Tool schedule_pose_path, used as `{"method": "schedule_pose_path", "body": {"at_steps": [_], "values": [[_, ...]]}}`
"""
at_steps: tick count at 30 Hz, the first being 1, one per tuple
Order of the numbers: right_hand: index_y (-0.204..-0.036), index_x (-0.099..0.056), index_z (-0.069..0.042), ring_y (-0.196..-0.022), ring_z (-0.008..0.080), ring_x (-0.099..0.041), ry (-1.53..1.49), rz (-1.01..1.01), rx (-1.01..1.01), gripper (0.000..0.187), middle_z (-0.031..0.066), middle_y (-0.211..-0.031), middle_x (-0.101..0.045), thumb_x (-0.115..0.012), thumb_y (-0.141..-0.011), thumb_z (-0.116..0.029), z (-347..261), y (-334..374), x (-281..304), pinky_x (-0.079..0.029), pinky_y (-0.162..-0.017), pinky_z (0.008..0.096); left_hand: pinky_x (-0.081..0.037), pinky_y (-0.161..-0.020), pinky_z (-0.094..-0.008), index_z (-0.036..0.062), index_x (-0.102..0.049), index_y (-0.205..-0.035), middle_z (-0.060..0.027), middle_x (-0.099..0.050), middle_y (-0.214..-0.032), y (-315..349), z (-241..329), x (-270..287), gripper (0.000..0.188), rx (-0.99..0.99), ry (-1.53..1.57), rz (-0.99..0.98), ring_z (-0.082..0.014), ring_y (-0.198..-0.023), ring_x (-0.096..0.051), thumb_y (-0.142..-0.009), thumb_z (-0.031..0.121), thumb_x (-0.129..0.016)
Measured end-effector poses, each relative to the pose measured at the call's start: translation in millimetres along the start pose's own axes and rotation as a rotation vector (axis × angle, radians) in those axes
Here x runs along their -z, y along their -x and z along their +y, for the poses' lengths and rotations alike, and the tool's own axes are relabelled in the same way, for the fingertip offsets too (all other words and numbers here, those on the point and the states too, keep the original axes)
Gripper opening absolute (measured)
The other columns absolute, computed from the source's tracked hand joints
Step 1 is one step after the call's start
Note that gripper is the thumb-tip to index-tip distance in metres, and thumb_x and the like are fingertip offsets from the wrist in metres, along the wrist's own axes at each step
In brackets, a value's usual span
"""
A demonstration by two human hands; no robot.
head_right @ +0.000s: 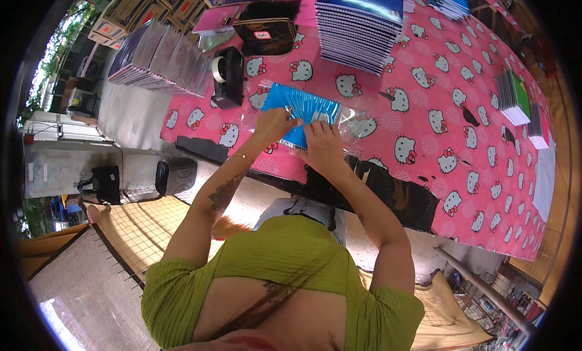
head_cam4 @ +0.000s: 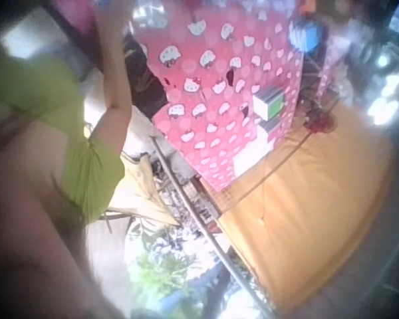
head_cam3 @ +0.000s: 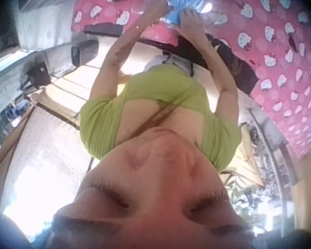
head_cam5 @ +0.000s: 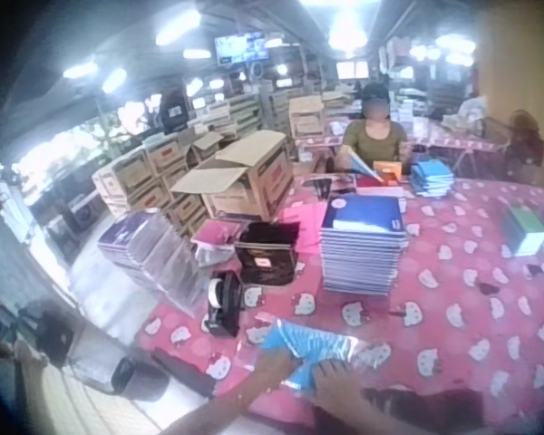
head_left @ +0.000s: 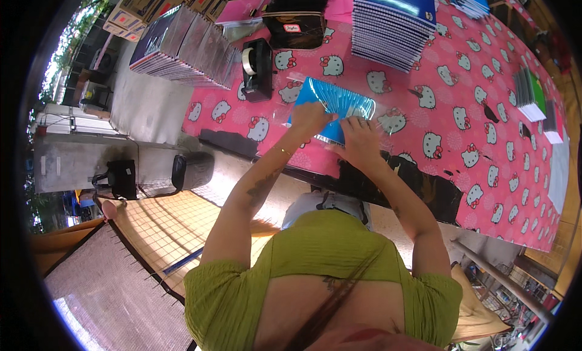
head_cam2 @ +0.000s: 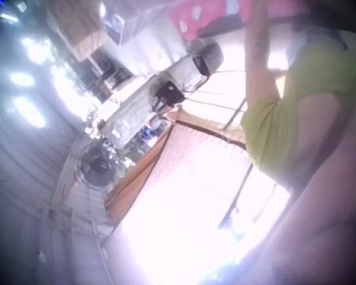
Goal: The person wraps notebooks in plastic film, secures them with tape, organizes them into stacks by color, and places them into a cardboard box.
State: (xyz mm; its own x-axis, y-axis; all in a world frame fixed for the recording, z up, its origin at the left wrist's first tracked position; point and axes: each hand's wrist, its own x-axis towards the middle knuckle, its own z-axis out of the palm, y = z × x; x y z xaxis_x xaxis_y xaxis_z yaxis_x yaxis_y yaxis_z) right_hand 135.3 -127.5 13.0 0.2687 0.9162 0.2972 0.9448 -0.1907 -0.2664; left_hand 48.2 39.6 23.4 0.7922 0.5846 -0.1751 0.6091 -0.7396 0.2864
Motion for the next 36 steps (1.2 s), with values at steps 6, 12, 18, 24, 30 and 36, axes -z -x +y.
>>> {"method": "schedule_pose_path", "body": {"at_steps": [6, 12, 18, 24, 30, 36], "values": [[-0.126, -0.064, -0.02, -0.11, 0.0313, -0.054, 0.018, -0.057, -0.093, 0.049, 0.0101, -0.118, -0.057, -0.062, -0.087, -0.05, 15, -9, 0, -0.039, -0.091, 0.0517, -0.049, -0.075, -0.0503, 0.0061, -0.067, -0.088, -0.0148, -0.067, -0.072, 22, 7, -1, 0.036, -0.026, -0.069, 0.065, -0.0346, -0.074, -0.067, -0.087, 0.042, -0.067], [-0.128, -0.064, -0.019, -0.118, 0.0305, -0.056, -0.288, -0.092, -0.169, 0.044, 0.0111, -0.124, -0.062, -0.059, -0.093, -0.045, 92, -73, -24, -0.041, -0.098, 0.0467, -0.042, -0.09, -0.0475, 0.0106, -0.062, -0.108, -0.0097, -0.061, -0.104, 81, 8, -63, 0.036, -0.556, 0.052, 0.678, -0.0272, -0.102, -0.058, -0.078, 0.024, -0.076], [-0.135, -0.058, -0.009, -0.119, 0.0223, -0.057, -0.96, -0.771, -0.496, 0.049, 0.0102, -0.128, -0.063, -0.06, -0.095, -0.039, 162, -109, 11, -0.043, -0.101, 0.0337, -0.037, -0.102, -0.049, 0.0153, -0.06, -0.119, -0.0093, -0.057, -0.11, 86, -17, -17, 0.042, -0.637, 0.235, 0.413, -0.0313, -0.106, -0.054, -0.079, 0.021, -0.074], [-0.137, -0.056, -0.01, -0.12, 0.0222, -0.055, -0.911, -0.58, -0.417, 0.048, 0.0101, -0.134, -0.058, -0.058, -0.097, -0.036, 119, -46, 10, -0.046, -0.098, 0.0319, -0.039, -0.102, -0.0472, 0.011, -0.056, -0.129, -0.0135, -0.057, -0.117, 93, -30, -49, 0.053, -0.771, -0.151, 0.541, -0.031, -0.109, -0.055, -0.078, 0.017, -0.073], [-0.142, -0.05, -0.015, -0.101, 0.0179, -0.058, -1.242, -0.478, -0.382, 0.054, 0.0106, -0.128, -0.056, -0.057, -0.092, -0.031, 114, -52, 93, -0.048, -0.089, 0.0314, -0.04, -0.105, -0.0447, 0.005, -0.043, -0.143, -0.0127, -0.044, -0.144, 69, -64, 16, 0.058, -0.393, 1.017, 0.184, -0.0271, -0.126, -0.049, -0.088, 0.002, -0.062], [-0.149, -0.022, -0.004, -0.124, 0.025, -0.051, -0.878, -0.13, -0.098, 0.102, 0.0119, -0.137, -0.048, -0.086, -0.073, -0.027, 82, -41, 66, -0.043, -0.103, 0.0363, -0.041, -0.104, -0.0363, 0.0027, -0.024, -0.15, -0.0126, -0.049, -0.136, 37, -37, 27, 0.087, -0.432, 1.13, 0.183, -0.0223, -0.126, -0.047, -0.078, 0.0, -0.072]]}}
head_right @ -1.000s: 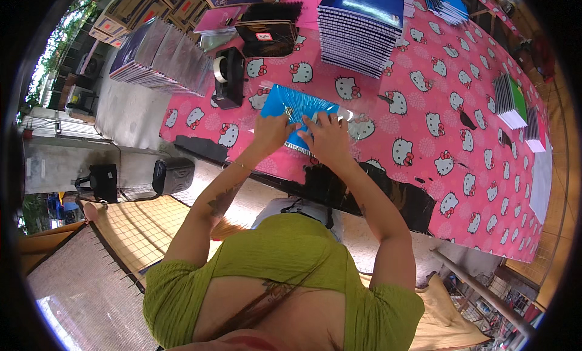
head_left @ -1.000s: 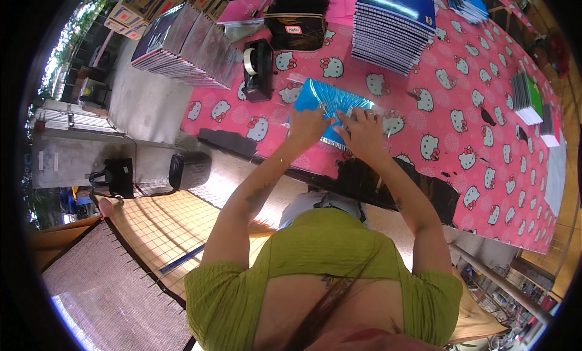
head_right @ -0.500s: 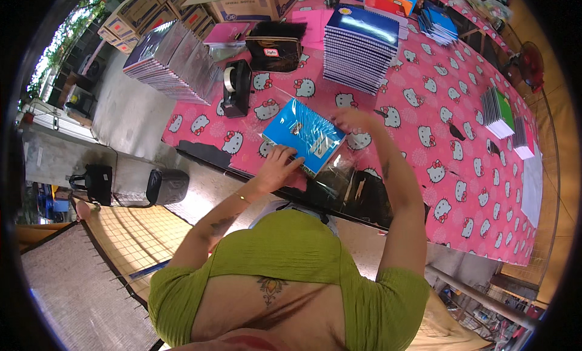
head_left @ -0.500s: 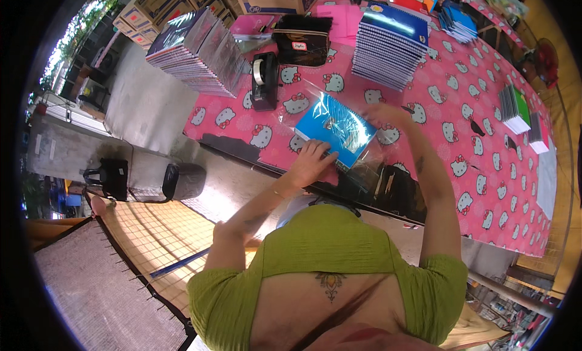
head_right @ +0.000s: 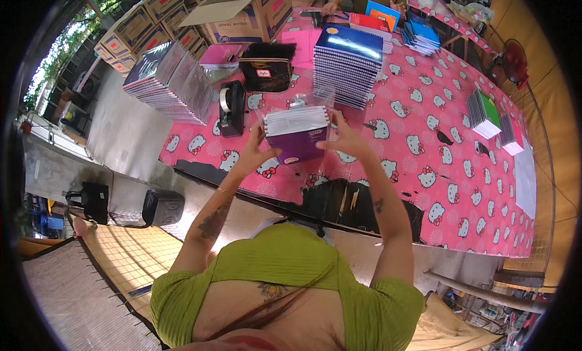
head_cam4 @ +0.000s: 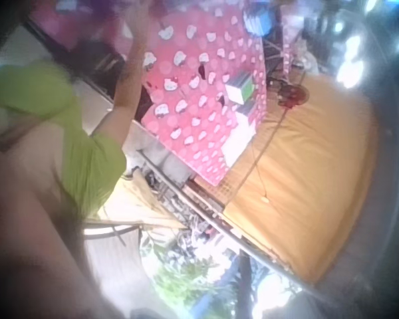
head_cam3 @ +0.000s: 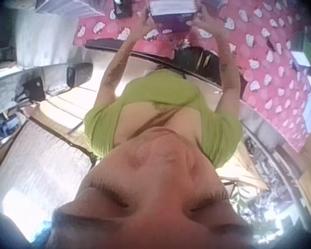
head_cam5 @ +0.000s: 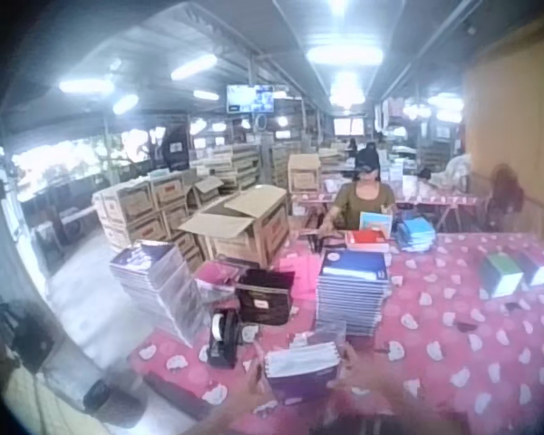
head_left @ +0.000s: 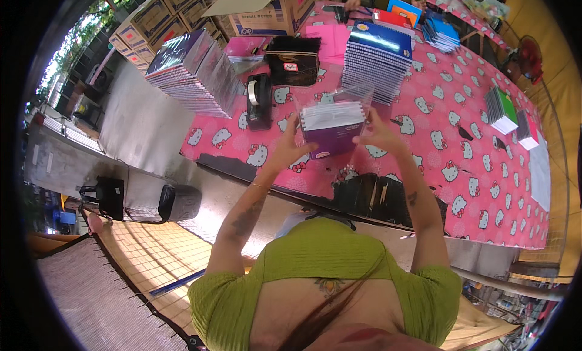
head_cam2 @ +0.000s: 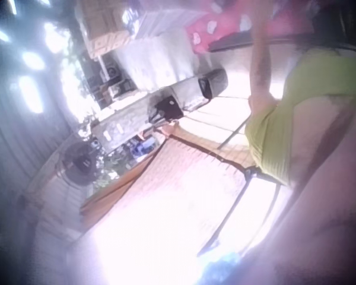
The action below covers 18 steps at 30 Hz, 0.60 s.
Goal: The person wraps notebooks in plastic film, secures them with tape, organizes them into stacks by color, and places them into a cardboard box.
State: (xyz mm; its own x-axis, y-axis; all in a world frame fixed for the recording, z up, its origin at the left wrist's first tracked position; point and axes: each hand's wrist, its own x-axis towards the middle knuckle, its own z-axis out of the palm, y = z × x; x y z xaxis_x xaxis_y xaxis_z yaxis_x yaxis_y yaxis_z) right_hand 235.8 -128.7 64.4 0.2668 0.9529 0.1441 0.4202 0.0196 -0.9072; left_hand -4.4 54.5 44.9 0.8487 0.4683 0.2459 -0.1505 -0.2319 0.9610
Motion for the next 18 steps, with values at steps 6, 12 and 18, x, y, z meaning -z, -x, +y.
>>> {"method": "schedule_pose_path", "body": {"at_steps": [6, 12, 18], "values": [[-0.15, -0.023, -0.007, -0.129, 0.026, -0.045, -0.007, 0.172, -0.044, 0.104, 0.0138, -0.143, -0.042, -0.089, -0.071, -0.021, -6, -5, -33, -0.042, -0.102, 0.0401, -0.04, -0.106, -0.034, 0.0016, -0.026, -0.149, -0.0091, -0.051, -0.133, -20, 7, 9, 0.091, 0.063, 0.063, -0.051, -0.0194, -0.123, -0.049, -0.073, -0.002, -0.077], [-0.152, -0.028, -0.012, -0.111, 0.0228, -0.058, -0.328, 0.29, -0.036, 0.088, 0.0127, -0.128, -0.057, -0.077, -0.082, -0.033, -26, -29, 27, -0.048, -0.091, 0.0369, -0.036, -0.11, -0.0366, 0.0022, -0.024, -0.153, -0.0128, -0.049, -0.141, -70, 59, 60, 0.087, -0.007, 0.311, -0.084, -0.0234, -0.131, -0.046, -0.082, 0.015, -0.073], [-0.119, -0.063, -0.005, -0.073, 0.0177, -0.068, 0.812, -0.32, 0.002, 0.038, 0.0123, -0.084, -0.07, -0.07, -0.082, -0.012, -144, -75, 73, -0.052, -0.063, 0.032, -0.053, -0.082, -0.0387, 0.0014, -0.069, -0.111, -0.0135, -0.072, -0.094, -145, 171, 20, 0.033, 0.014, -1.294, -0.816, -0.0239, -0.092, -0.069, -0.083, 0.019, -0.068]]}}
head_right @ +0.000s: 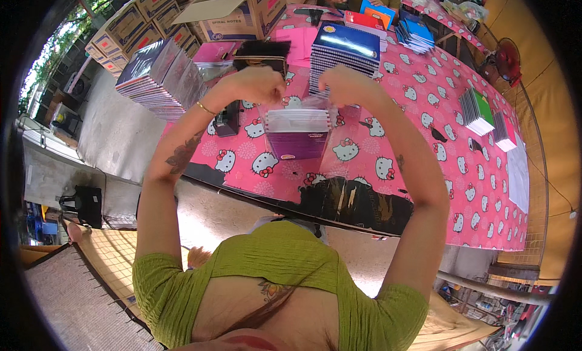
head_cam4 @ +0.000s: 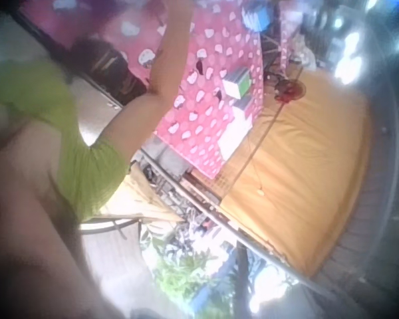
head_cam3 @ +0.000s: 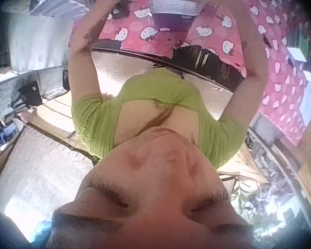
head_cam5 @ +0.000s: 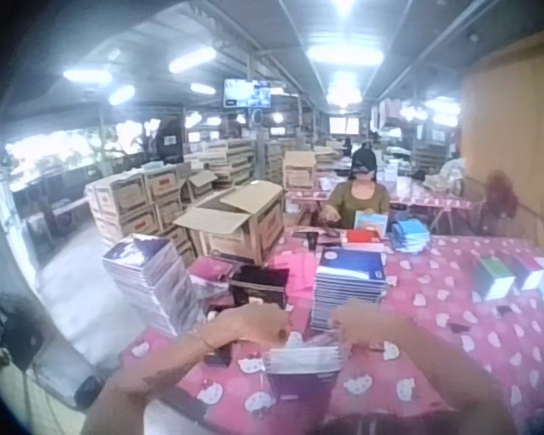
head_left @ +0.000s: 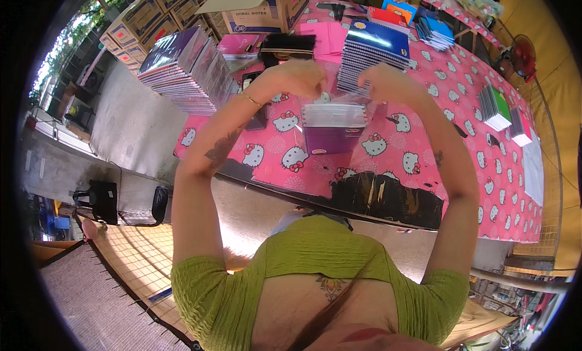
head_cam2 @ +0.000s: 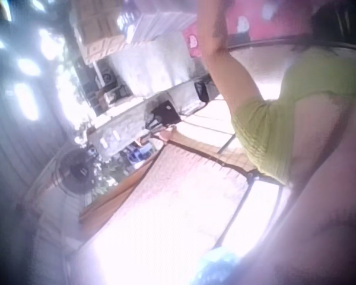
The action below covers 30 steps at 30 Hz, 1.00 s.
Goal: The person wraps notebooks in plastic film, secures them with tape, organizes them into stacks by color, and places them into a cardboard box.
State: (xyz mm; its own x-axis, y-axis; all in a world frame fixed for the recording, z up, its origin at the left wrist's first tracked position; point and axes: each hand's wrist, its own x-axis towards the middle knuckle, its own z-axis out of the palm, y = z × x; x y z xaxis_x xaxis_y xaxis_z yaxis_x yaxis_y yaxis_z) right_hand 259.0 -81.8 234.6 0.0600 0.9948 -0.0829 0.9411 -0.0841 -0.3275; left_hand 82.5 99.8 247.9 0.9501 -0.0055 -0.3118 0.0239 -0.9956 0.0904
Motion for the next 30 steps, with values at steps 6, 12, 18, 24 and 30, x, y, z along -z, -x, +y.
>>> {"method": "schedule_pose_path", "body": {"at_steps": [6, 12, 18, 24, 30], "values": [[-0.103, -0.064, -0.002, -0.071, 0.0201, -0.065, -0.128, 0.436, 0.041, 0.03, 0.0115, -0.077, -0.067, -0.075, -0.081, -0.02, -12, 1, 31, -0.05, -0.064, 0.0338, -0.054, -0.076, -0.0398, 0.002, -0.069, -0.106, -0.0186, -0.07, -0.092, 1, -8, 12, 0.038, -0.168, 0.254, 0.816, -0.0312, -0.088, -0.069, -0.077, 0.026, -0.073], [-0.102, -0.066, -0.008, -0.106, 0.0287, -0.06, 0.029, 0.19, 0.087, 0.037, 0.0105, -0.111, -0.064, -0.08, -0.072, -0.023, -23, 28, 14, -0.047, -0.089, 0.0421, -0.053, -0.078, -0.0395, 0.0052, -0.066, -0.118, -0.0182, -0.07, -0.102, -54, 3, -17, 0.047, -0.29, 0.119, 0.334, -0.0328, -0.092, -0.067, -0.077, 0.026, -0.075], [-0.086, -0.069, -0.015, -0.122, 0.0282, -0.05, 0.425, 0.343, 0.173, 0.02, 0.0072, -0.125, -0.056, -0.079, -0.069, -0.014, -37, 52, -16, -0.043, -0.097, 0.0419, -0.052, -0.08, -0.0387, 0.0068, -0.063, -0.123, -0.0166, -0.069, -0.107, -56, -6, 12, 0.051, -0.399, 0.422, 0.487, -0.0333, -0.095, -0.066, -0.078, 0.027, -0.075], [-0.083, -0.07, -0.014, -0.119, 0.0278, -0.053, 0.186, 0.302, 0.121, 0.008, 0.0082, -0.128, -0.055, -0.072, -0.077, -0.009, -44, 63, -12, -0.045, -0.094, 0.0416, -0.053, -0.079, -0.0412, 0.0082, -0.065, -0.118, -0.0159, -0.071, -0.101, -57, 11, 2, 0.046, -0.309, 0.119, 0.325, -0.0337, -0.093, -0.067, -0.077, 0.026, -0.071], [-0.091, -0.07, -0.005, -0.099, 0.035, -0.063, -0.073, 0.386, -0.022, 0.011, 0.0165, -0.106, -0.066, -0.065, -0.081, -0.006, -20, 44, -18, -0.05, -0.084, 0.0429, -0.054, -0.075, -0.0382, 0.0069, -0.069, -0.107, -0.0146, -0.072, -0.093, -51, 16, 6, 0.031, -0.361, 0.149, 0.37, -0.0286, -0.085, -0.07, -0.078, 0.019, -0.069]]}}
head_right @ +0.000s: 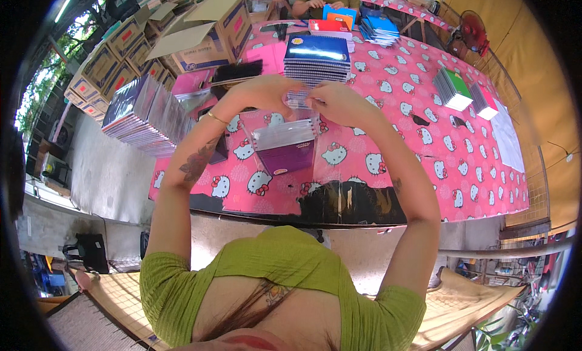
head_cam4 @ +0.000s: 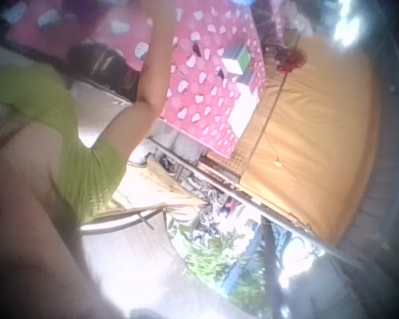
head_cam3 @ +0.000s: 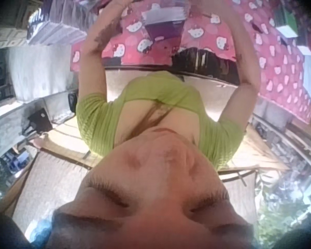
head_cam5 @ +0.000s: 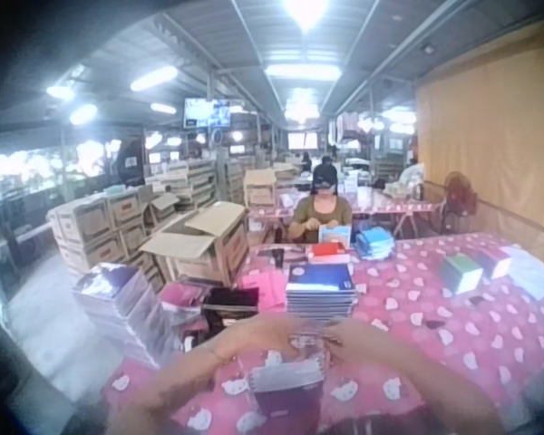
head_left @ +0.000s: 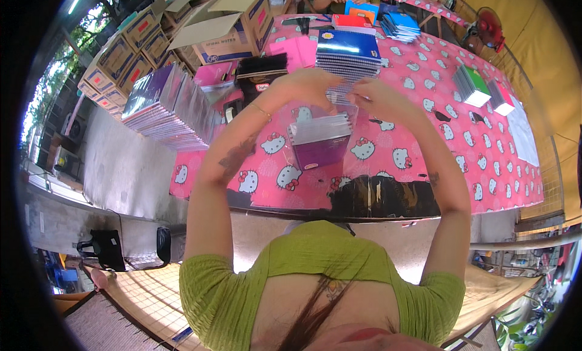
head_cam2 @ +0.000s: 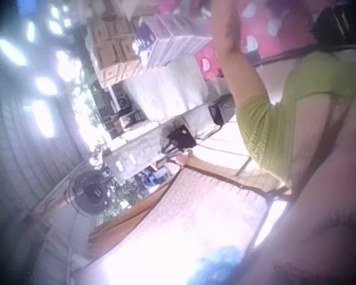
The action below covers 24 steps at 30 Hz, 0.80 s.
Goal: The person wraps notebooks in plastic film, secures them with tape, organizes them into stacks by color, and places them into a cardboard box.
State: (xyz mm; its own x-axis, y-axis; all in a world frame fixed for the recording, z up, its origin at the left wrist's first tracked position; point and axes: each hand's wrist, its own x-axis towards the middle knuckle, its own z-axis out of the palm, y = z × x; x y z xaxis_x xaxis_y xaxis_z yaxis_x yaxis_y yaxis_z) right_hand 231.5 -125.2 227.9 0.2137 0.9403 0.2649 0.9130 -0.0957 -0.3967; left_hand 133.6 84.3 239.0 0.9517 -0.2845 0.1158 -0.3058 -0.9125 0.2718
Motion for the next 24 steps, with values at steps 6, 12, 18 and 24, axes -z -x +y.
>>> {"method": "schedule_pose_path", "body": {"at_steps": [6, 12, 18, 24], "values": [[-0.091, -0.066, -0.001, -0.084, 0.0372, -0.066, 0.009, 0.023, -0.103, 0.012, 0.0201, -0.085, -0.067, -0.061, -0.08, -0.003, -15, -22, -3, -0.052, -0.077, 0.0435, -0.053, -0.074, -0.027, -0.0007, -0.067, -0.109, -0.0089, -0.072, -0.09, 56, -16, 12, 0.025, 0.183, 0.409, 0.775, -0.014, -0.084, -0.069, -0.09, 0.014, -0.066], [-0.096, -0.064, -0.003, -0.08, 0.0315, -0.067, 0.152, 0.356, 0.118, 0.014, 0.0148, -0.087, -0.066, -0.066, -0.084, -0.011, -41, -34, -9, -0.051, -0.07, 0.0412, -0.051, -0.064, -0.0302, 0.0006, -0.069, -0.101, -0.006, -0.067, -0.076, 268, -124, -131, 0.028, 0.98, 0.007, 0.838, -0.0135, -0.067, -0.062, -0.087, 0.025, -0.072], [-0.085, -0.069, -0.006, -0.081, 0.0325, -0.067, 0.241, 0.078, 0.15, 0.033, 0.0123, -0.083, -0.067, -0.068, -0.085, -0.039, -96, -37, -65, -0.052, -0.069, 0.0441, -0.048, -0.066, -0.0313, 0.0049, -0.069, -0.101, -0.0022, -0.065, -0.084, 255, -118, -182, 0.027, 1.171, 1.227, 0.949, -0.0125, -0.074, -0.059, -0.084, 0.025, -0.075], [-0.088, -0.069, -0.003, -0.076, 0.0318, -0.067, 0.254, 0.074, 0.128, 0.034, 0.0126, -0.082, -0.068, -0.069, -0.083, -0.037, -99, -45, -85, -0.052, -0.066, 0.0438, -0.047, -0.074, -0.0258, 0.0045, -0.07, -0.103, -0.0041, -0.069, -0.086, 239, -99, -231, 0.021, 0.925, 1.106, 1.452, -0.0143, -0.077, -0.062, -0.087, 0.018, -0.071]]}}
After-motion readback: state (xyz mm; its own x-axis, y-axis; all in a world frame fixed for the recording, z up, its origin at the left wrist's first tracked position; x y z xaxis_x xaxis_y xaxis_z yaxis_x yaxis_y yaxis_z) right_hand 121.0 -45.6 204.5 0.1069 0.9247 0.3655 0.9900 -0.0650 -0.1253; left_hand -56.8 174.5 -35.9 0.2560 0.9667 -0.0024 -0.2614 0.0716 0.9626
